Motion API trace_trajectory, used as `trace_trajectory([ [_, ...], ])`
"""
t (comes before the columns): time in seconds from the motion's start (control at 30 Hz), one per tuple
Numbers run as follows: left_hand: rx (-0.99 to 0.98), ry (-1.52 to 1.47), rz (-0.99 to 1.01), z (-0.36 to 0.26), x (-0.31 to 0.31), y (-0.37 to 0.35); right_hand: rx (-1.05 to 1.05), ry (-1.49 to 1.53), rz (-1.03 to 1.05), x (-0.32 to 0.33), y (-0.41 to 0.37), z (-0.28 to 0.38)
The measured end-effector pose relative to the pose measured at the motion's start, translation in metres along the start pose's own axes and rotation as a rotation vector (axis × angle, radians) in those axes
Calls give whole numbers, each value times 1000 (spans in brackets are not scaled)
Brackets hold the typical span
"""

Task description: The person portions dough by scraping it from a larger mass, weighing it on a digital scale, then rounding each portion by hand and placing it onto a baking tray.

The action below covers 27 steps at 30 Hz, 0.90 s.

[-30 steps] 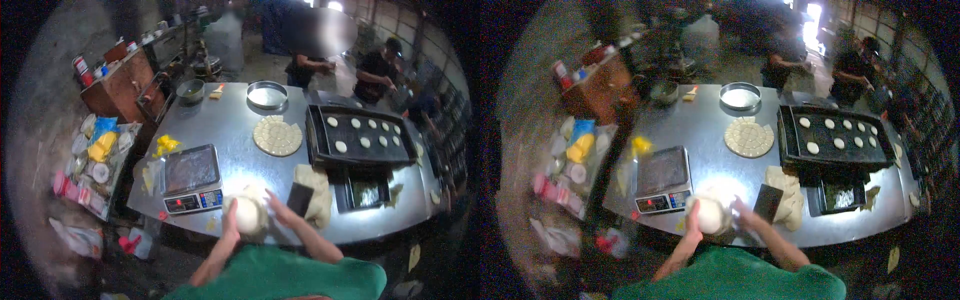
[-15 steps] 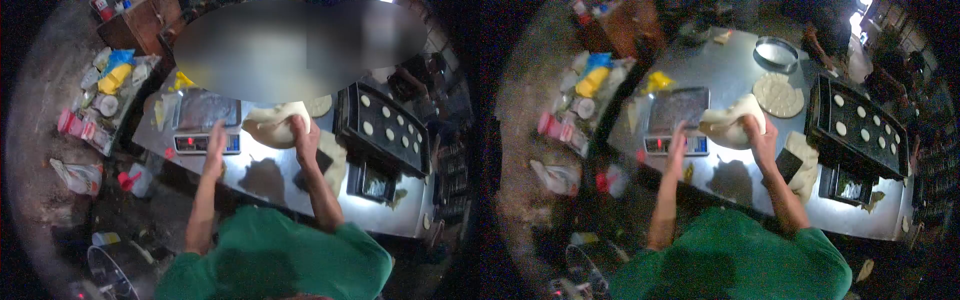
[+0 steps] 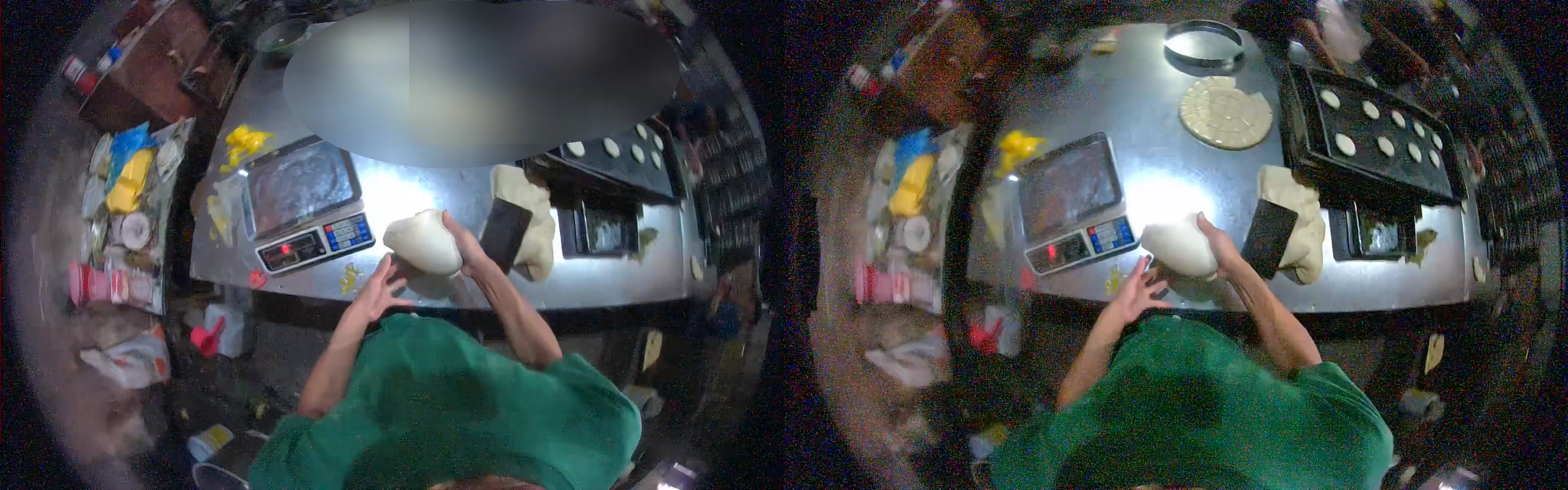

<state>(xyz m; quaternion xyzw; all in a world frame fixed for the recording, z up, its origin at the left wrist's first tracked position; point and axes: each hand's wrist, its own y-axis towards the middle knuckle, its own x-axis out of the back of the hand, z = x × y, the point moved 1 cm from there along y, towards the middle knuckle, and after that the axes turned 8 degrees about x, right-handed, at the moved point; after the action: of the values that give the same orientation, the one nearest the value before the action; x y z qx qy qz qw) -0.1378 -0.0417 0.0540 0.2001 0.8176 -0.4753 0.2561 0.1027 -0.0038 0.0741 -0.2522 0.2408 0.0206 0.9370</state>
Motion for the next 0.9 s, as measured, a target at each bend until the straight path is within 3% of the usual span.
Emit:
trace_trajectory([
  [0.07,34,-30,246,-15,-21,5,-60,130,68,-47,-54,35],
  [0.13,-220,90,357,-17,-35,5,-63,308,138,-42,-69,16],
  [0.2,-226,-11,348,-17,-60,11,-43,431,277,-32,-83,19],
  [0.3,-187,-19,283,-21,-78,35,9,416,229,0,-101,28],
  [0.33,-192,-37,272,-22,-88,40,40,397,77,13,-109,35],
  [0.4,-267,-142,281,-27,-133,31,159,458,159,58,-114,33],
  [0.43,-312,-146,62,-28,-164,15,236,394,127,69,-119,29],
  [0.47,-306,-114,45,-20,-174,17,269,260,-139,69,-125,24],
  [0.53,-310,-50,-2,-8,-187,19,217,423,-77,51,-132,17],
  [0.63,-651,415,98,19,-195,14,135,439,-150,51,-166,54],
  [0.67,-618,437,87,26,-196,14,146,429,-176,60,-167,54],
  [0.73,-340,276,67,28,-193,14,133,404,-211,78,-165,55],
  [0.8,-121,101,193,26,-178,17,307,175,-366,98,-158,59],
  [0.9,-424,508,-75,47,-205,16,413,-133,-186,114,-174,82],
])
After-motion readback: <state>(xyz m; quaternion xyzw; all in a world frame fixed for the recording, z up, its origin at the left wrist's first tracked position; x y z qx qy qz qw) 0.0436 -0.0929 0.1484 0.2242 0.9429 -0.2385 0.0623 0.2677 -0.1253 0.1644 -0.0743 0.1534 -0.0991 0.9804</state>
